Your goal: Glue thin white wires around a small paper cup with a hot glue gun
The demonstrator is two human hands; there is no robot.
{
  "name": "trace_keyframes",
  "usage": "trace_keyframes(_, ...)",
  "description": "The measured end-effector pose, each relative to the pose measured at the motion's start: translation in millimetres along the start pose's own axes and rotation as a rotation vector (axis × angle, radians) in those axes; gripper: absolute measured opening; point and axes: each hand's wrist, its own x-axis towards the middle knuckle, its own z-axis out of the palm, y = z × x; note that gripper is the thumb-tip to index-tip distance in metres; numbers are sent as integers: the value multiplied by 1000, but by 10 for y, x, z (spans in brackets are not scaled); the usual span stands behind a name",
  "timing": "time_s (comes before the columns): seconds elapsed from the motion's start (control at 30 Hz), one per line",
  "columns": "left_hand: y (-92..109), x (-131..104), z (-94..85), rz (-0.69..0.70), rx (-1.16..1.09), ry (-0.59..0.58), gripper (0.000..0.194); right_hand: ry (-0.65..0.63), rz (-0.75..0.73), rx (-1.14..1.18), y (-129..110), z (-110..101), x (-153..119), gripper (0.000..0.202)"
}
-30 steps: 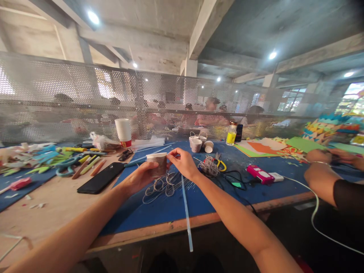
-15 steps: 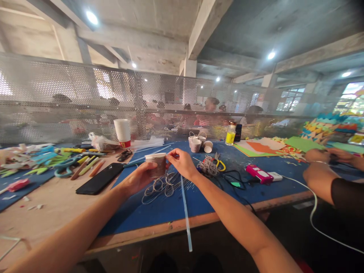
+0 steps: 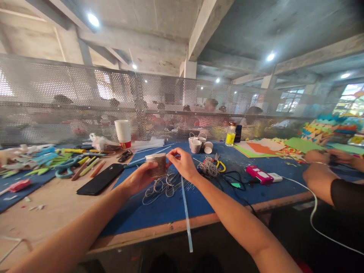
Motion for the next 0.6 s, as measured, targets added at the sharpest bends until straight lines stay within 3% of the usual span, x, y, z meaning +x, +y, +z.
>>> trace_keyframes(0.6, 18, -30, 87, 78, 63, -95, 33, -3, 49, -30, 50, 11, 6, 17)
